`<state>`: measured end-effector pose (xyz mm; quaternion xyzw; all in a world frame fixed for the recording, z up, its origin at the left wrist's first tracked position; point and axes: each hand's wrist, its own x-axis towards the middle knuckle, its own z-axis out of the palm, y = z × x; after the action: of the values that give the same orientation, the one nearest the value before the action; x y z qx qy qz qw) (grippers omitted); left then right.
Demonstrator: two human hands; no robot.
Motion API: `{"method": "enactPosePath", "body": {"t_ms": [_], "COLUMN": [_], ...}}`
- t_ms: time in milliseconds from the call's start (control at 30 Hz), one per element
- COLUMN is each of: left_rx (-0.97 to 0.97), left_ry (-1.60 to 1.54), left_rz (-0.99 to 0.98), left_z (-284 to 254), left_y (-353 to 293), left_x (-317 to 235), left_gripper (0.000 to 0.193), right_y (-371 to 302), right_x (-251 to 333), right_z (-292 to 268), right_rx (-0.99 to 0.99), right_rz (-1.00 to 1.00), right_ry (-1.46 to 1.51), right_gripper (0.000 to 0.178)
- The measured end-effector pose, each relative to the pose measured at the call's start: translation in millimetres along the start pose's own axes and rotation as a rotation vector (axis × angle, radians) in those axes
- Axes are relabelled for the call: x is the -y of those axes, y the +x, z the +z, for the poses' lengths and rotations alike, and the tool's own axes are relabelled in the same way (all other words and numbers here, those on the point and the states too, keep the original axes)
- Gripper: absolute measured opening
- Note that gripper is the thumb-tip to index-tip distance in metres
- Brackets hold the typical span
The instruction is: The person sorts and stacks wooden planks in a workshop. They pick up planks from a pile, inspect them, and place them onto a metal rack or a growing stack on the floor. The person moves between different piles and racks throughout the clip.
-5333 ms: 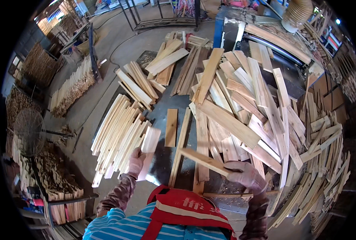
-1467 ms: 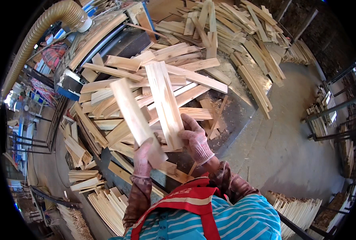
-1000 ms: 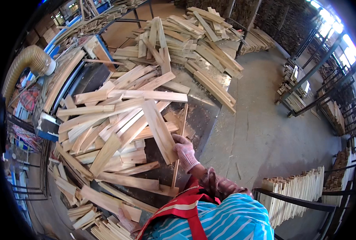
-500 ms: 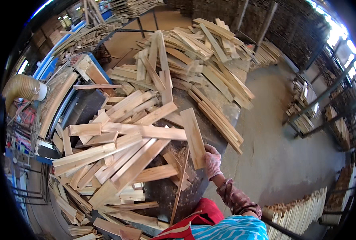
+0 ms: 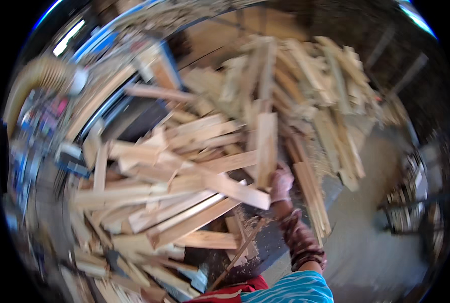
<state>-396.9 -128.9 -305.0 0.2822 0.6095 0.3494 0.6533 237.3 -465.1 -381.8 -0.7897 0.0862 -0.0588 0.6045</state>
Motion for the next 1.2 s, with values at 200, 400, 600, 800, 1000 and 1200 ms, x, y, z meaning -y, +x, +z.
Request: {"method": "enactPosePath", "body": {"t_ms": [200,400,600,800,1000,1200], "left_rx": [-0.025,-0.137,-0.101,0.143,0.458,0.775], "left_ry": [-0.096,-0.104,-0.020,0.035,-0.105,-0.144], "left_rz": [0.116,0.142,0.492,0.465,0.166,-0.200], "left_z": [26,1,91,152,231,180], "left_y": [-17,15,-34,-68,-95,-85], "left_x": [-5,4,-29,-44,-19,-48], "left_gripper": [0.049,0.048,0.047,0.051,0.048,0.052], "right_y": [149,115,-108,-183,-326,-315], "right_x": [91,95,199,250,273,216], "right_z": [34,154,251,185,73,93], "right_rx": [0.078,0.675,1.174,1.006,1.109,1.019], "right_rz": [0.219,-0.332,-0.835,-0.830,-0.462,-0.921], "right_ry": [0.509,0.256,-0.490,-0.579,-0.275,-0.433], "right_gripper": [0.030,0.046,0.057,0.050,0.043,0.068]}}
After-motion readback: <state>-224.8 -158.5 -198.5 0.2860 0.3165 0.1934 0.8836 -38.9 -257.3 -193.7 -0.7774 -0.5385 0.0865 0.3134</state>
